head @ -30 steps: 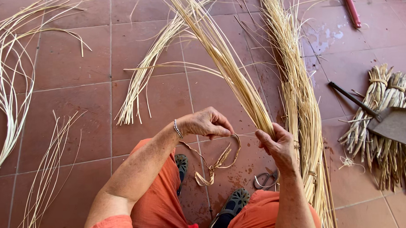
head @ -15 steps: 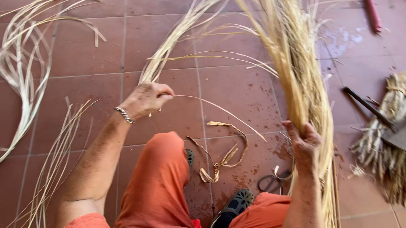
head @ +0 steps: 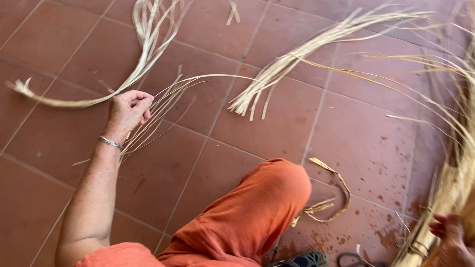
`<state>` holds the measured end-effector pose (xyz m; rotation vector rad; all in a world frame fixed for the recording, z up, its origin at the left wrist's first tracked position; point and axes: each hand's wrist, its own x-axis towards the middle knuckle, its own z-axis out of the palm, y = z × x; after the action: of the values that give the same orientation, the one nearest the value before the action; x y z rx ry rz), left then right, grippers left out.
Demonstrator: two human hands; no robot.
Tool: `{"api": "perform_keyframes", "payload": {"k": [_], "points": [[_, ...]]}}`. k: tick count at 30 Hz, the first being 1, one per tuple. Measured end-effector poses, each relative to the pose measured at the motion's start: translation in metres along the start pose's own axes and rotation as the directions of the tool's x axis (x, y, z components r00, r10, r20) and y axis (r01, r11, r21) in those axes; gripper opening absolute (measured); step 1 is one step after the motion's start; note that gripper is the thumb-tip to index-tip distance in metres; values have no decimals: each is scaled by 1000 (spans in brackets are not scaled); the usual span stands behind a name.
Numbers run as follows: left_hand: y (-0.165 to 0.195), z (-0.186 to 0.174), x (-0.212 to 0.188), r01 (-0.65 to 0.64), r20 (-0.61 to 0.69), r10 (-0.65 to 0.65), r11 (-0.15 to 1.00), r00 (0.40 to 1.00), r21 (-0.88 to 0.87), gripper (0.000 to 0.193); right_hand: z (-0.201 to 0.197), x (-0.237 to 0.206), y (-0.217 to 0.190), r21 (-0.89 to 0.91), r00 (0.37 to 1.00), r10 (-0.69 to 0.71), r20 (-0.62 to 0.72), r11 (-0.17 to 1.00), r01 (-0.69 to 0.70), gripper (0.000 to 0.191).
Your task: The person sits on a tiled floor and repeatedly separates small bundles of dried straw from a larger bundle, aligns them, and ties them with thin strips. The person uses hands to gather, align, and tie the straw bundles, occasionally using scissors to trim ties.
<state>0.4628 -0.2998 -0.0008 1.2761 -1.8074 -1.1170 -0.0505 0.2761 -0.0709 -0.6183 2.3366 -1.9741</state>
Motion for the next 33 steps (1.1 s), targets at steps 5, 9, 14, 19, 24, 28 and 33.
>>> {"api": "perform_keyframes", "payload": {"k": [5, 9, 14, 19, 24, 28, 33], "points": [[-92, -35, -36, 177, -180, -142, 964, 973, 196, 15, -14, 51, 92, -106, 988, 71, 140, 993, -57, 42], [-140, -52, -74, 440, -298, -340, 807, 892, 395, 18, -10, 71, 106, -161, 952, 203, 228, 972, -169, 47], [-152, -68, -94, 458, -382, -257, 574, 888, 678, 22, 15, 46, 77, -14, 995, 95, 40, 995, -94, 31], [-137, -84, -90, 468, -262, -397, 619, 879, 631, 70, 23, 0, -10, 232, 991, 73, -109, 972, -46, 13], [-118, -101, -84, 485, -278, -406, 614, 871, 623, 93, 13, -20, -72, 137, 980, 156, -124, 981, -139, 8], [-92, -62, -68, 326, -136, -414, 436, 900, 839, 61, 6, -34, -85, 17, 967, 239, -88, 971, -239, 12], [2, 73, -69, -470, 490, 54, 387, 870, 793, 51, 1, -31, -76, 46, 993, 120, 4, 992, -120, 9]]}}
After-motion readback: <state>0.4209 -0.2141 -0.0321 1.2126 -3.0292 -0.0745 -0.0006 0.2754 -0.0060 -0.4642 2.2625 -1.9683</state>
